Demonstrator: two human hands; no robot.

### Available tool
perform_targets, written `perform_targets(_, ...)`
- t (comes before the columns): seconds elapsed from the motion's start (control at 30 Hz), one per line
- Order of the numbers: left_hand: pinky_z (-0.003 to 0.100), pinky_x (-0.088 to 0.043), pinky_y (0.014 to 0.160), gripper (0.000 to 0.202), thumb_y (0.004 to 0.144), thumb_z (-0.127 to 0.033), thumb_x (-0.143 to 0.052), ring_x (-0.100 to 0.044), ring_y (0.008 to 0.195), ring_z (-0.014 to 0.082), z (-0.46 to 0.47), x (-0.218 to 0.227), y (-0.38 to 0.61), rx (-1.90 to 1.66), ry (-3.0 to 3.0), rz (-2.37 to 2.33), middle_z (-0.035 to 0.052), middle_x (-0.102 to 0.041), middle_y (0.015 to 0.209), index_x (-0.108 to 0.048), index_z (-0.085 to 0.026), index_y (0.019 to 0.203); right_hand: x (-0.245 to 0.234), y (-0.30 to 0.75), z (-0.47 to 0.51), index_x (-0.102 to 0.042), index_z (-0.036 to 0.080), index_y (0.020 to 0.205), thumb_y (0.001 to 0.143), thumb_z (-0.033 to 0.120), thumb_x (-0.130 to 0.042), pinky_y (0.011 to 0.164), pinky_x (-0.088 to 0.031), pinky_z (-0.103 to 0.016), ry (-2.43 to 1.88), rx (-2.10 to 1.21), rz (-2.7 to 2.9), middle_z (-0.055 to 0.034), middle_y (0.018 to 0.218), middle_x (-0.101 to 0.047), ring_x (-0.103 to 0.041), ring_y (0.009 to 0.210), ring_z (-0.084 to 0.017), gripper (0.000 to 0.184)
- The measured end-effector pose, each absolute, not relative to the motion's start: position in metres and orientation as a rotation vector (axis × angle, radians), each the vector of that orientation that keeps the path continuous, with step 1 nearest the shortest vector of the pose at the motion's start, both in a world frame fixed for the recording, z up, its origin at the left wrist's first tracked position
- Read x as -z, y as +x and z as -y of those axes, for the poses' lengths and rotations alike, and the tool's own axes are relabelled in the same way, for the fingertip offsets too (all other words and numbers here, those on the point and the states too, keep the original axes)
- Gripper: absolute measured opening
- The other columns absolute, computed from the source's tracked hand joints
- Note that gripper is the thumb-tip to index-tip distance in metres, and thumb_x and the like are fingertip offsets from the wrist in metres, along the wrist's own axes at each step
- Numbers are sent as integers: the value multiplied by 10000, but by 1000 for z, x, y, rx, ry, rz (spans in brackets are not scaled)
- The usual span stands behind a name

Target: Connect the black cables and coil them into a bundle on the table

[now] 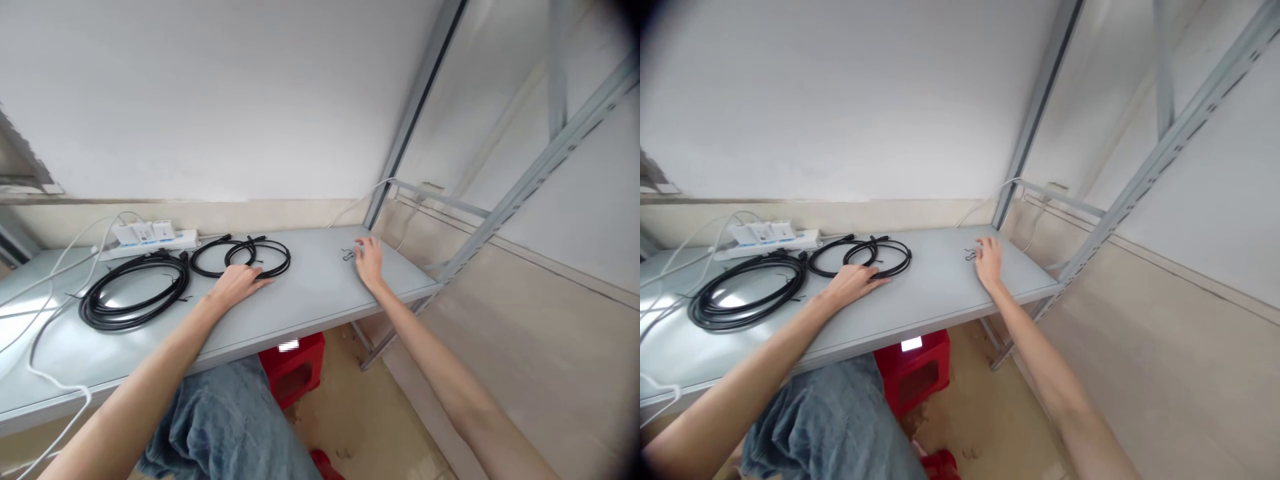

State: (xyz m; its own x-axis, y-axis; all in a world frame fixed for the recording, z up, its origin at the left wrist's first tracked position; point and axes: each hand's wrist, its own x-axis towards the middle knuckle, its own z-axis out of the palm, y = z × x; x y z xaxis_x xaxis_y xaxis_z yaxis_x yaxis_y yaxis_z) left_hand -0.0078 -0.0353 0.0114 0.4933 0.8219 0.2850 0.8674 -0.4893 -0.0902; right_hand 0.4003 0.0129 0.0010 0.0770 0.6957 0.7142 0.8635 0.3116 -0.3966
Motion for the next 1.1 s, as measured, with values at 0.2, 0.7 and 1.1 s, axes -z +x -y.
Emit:
perform_targets(0.2,323,-501,783,569,1091,-573,-259,-735,889,275,44,-10,-3,312,-2520,1432,141,-754,898,-641,-161,1007,12,423,-17,-771,171,991,983,254,-579,954,-413,-427,-1495,230,1949,-145,1037,-704,-574,1058,-306,209)
perform_targets(0.7,336,-489,795,566,1087,-582,-291,-716,907,270,52,-16,-6,405,-2502,1420,130,-747,914,-659,-169,968,9,407,-19,-676,162,911,986,171,-545,842,-358,-370,-1634,250,2147,-134,1006,-701,-543,992,-279,151)
perform_targets(1.1,326,-432,666,748,949,-812,-394,-724,757,288,50,-17,-19,275,-2613,1501,138,-730,730,-773,-186,794,-26,259,2,-490,234,900,965,120,-385,885,-416,-396,-891,88,1905,-86,923,-574,-522,925,-256,168)
